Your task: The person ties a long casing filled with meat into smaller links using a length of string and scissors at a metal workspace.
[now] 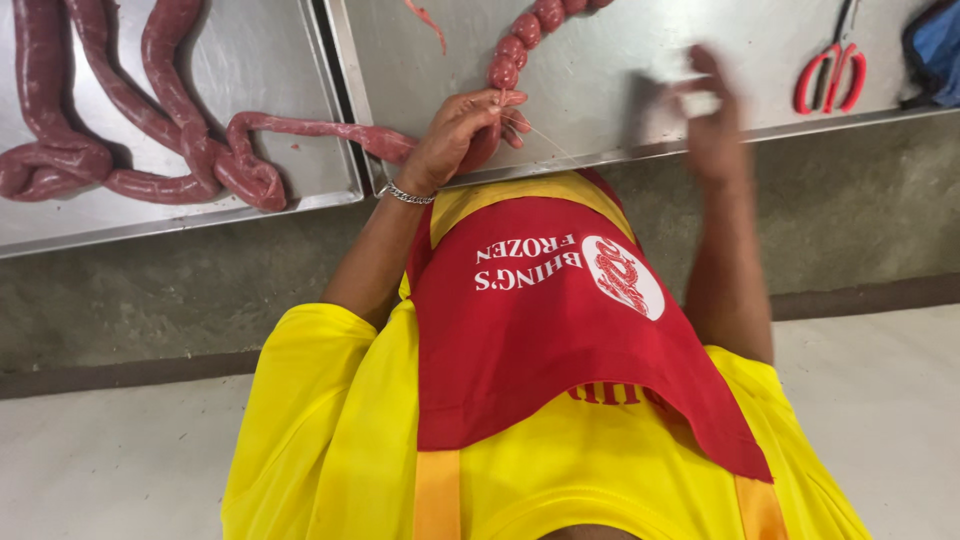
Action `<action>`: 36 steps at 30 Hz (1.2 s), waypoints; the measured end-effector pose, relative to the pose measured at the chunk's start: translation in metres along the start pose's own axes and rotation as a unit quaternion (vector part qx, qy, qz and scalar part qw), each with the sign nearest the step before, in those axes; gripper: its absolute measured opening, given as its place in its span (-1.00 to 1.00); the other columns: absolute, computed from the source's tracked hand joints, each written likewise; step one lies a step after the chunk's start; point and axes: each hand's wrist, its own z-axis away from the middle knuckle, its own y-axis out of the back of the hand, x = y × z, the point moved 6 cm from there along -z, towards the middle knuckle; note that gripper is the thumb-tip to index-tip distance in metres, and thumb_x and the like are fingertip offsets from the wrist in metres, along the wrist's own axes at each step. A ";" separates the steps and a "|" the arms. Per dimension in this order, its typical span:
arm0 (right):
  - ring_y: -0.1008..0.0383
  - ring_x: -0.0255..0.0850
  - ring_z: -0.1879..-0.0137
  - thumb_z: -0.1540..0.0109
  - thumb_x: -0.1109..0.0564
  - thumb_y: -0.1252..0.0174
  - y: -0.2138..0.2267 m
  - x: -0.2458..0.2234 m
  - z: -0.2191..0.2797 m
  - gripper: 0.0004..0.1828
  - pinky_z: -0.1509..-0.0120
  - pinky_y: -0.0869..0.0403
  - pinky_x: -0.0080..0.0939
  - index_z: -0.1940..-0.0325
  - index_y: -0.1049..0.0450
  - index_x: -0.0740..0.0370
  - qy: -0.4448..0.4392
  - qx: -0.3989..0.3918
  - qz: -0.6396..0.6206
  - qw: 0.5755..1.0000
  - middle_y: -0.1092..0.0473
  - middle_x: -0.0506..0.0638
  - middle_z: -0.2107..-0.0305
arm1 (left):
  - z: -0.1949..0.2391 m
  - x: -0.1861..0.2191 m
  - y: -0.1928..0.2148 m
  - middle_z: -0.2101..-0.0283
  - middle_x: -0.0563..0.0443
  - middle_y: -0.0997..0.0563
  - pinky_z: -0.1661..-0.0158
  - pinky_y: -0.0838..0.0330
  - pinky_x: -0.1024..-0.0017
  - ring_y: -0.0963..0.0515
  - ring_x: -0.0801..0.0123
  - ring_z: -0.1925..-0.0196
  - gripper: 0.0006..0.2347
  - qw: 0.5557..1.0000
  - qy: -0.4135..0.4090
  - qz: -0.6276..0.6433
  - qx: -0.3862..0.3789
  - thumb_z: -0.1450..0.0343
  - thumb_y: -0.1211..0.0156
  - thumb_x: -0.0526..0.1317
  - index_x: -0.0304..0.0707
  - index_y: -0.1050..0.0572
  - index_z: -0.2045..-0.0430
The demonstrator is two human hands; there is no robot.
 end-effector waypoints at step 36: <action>-0.52 0.35 0.17 -0.08 0.09 -0.37 -0.134 -0.199 -0.033 -0.02 0.13 -0.52 0.19 -0.53 -0.08 -0.03 0.197 -0.176 0.372 0.890 0.00 0.49 -0.40 | 0.019 -0.055 0.020 0.27 -0.12 -0.68 0.30 -0.40 0.37 -0.49 0.33 0.38 -0.69 0.988 0.045 -0.110 0.102 -0.53 -0.05 -0.07 -0.36 -0.57 0.09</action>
